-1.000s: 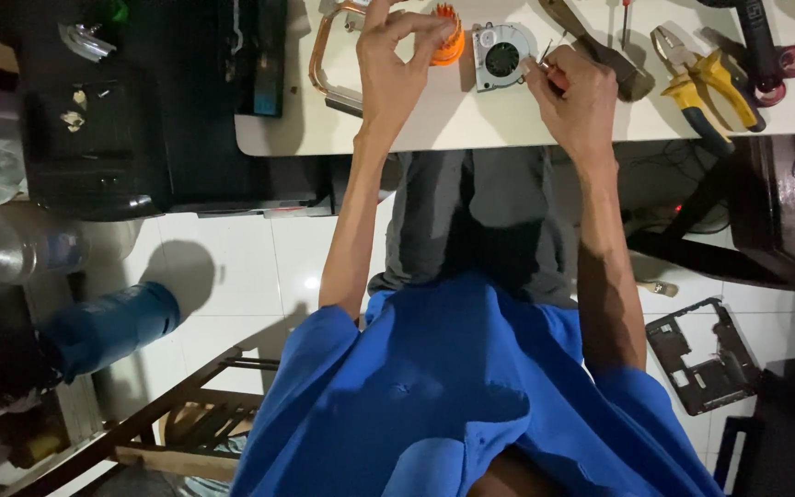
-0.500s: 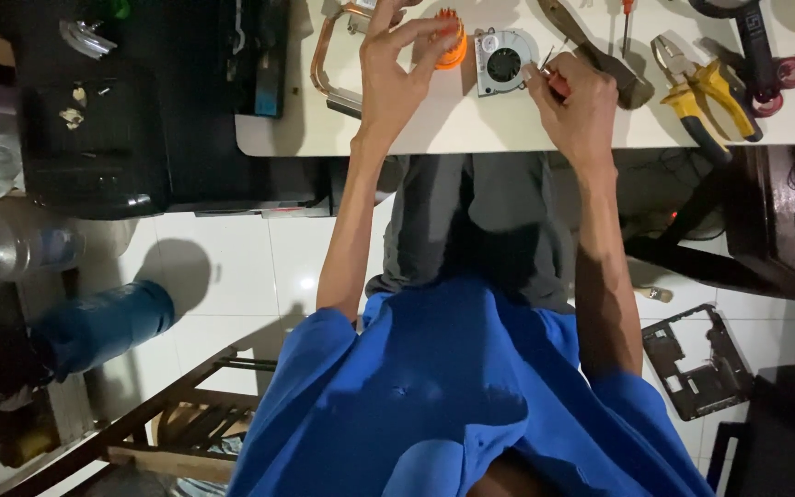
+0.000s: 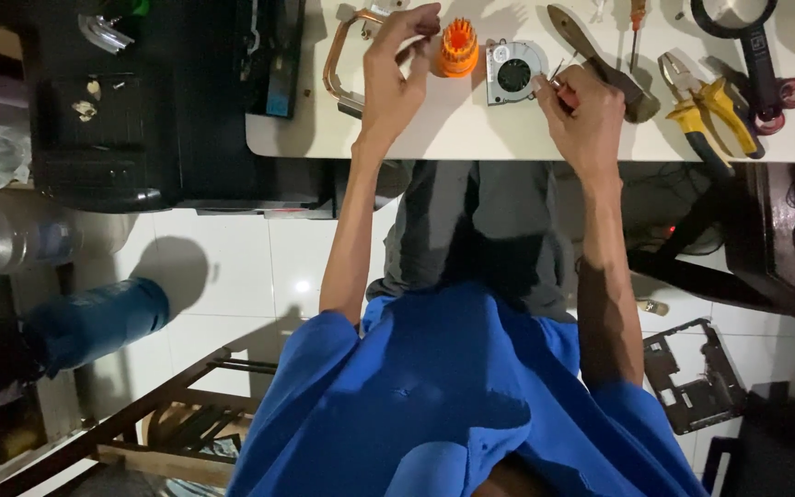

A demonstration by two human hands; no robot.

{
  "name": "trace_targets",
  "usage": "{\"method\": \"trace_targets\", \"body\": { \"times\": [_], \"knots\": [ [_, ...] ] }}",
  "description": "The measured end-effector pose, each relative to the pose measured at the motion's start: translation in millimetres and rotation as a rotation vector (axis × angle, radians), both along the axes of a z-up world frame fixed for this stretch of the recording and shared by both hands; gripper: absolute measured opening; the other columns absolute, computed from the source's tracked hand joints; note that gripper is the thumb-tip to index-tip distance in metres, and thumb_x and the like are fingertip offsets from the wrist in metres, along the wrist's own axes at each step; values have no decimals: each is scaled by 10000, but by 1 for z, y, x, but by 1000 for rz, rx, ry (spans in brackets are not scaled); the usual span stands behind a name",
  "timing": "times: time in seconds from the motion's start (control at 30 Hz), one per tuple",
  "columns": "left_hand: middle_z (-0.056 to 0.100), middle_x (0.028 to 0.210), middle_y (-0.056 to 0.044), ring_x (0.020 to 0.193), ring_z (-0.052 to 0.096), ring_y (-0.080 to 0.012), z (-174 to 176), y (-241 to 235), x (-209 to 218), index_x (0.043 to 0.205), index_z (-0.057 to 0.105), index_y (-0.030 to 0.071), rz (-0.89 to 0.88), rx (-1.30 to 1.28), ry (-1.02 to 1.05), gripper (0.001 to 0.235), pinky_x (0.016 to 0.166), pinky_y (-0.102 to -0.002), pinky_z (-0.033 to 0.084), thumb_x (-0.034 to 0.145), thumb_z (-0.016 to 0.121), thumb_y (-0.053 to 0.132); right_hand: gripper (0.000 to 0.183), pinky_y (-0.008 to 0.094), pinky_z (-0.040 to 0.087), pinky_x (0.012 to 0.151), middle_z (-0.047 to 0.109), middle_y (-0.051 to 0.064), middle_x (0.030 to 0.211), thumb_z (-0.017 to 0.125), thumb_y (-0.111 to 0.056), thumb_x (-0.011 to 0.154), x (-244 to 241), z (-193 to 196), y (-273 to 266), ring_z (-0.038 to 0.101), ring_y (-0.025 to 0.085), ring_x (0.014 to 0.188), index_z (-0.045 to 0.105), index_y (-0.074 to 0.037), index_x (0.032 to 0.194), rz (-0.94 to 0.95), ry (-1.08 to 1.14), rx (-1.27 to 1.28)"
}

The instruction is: The person uses a magnifying glass to inspect a small orange component and a fan assembly on a workbench. They then use a screwdriver to remove screws from the fan, disassemble it, and brush the fan blades with a small brush.

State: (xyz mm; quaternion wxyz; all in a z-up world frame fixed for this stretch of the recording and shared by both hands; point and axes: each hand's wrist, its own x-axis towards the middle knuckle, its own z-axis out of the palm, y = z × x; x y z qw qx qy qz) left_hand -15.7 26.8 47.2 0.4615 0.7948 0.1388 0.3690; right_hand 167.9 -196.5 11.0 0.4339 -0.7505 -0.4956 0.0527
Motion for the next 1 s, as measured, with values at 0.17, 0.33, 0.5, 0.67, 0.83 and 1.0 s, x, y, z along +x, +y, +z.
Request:
{"method": "trace_targets", "body": {
  "times": [0.17, 0.33, 0.5, 0.67, 0.83, 1.0],
  "knots": [
    [558, 1465, -87, 1292, 631, -211, -19, -15, 2, 1519, 429, 180, -72, -114, 112, 636, 1014, -285, 599, 1003, 756, 4, 535, 339, 234, 635, 270, 34, 688, 722, -139, 1215, 1, -3, 0, 230, 157, 669, 369, -68, 819, 4, -11, 0],
    [544, 1377, -95, 1288, 615, -207, -37, -25, 18, 1448, 463, 116, 39, -75, 74, 631, 1099, -289, 572, 969, 861, 213, 511, 335, 252, 636, 299, 27, 702, 697, -179, 1225, -2, 4, 0, 253, 151, 676, 396, -65, 827, -1, -1, -25],
    [610, 1346, -94, 1254, 652, -196, -39, -25, 20, 1402, 495, 131, 81, -131, 39, 556, 1042, -262, 612, 968, 839, 177, 510, 341, 253, 635, 301, 40, 704, 734, -126, 1203, -2, 4, 2, 247, 170, 682, 402, -54, 823, -13, 6, -20],
    [671, 1189, -28, 973, 681, -138, -39, -23, 19, 1340, 581, 116, 127, -163, 67, 433, 839, -238, 618, 990, 765, 292, 483, 366, 236, 662, 284, 37, 718, 691, -149, 1213, -2, -1, 1, 224, 170, 699, 406, -69, 832, 8, 57, 0],
    [667, 1135, -49, 892, 633, -137, -34, -23, 18, 1307, 591, 85, 115, -175, 46, 447, 768, -239, 578, 989, 737, 362, 503, 338, 247, 642, 268, 30, 676, 681, -172, 1214, -3, 4, 3, 235, 152, 647, 391, -73, 815, 5, 28, -10],
    [653, 1095, -48, 821, 552, -131, -31, -24, 16, 1307, 591, 83, 102, -203, 59, 432, 723, -244, 524, 995, 733, 345, 496, 343, 271, 637, 300, 27, 680, 715, -145, 1201, -3, 4, 4, 252, 162, 673, 415, -71, 814, -18, 29, -22]
  ]
}}
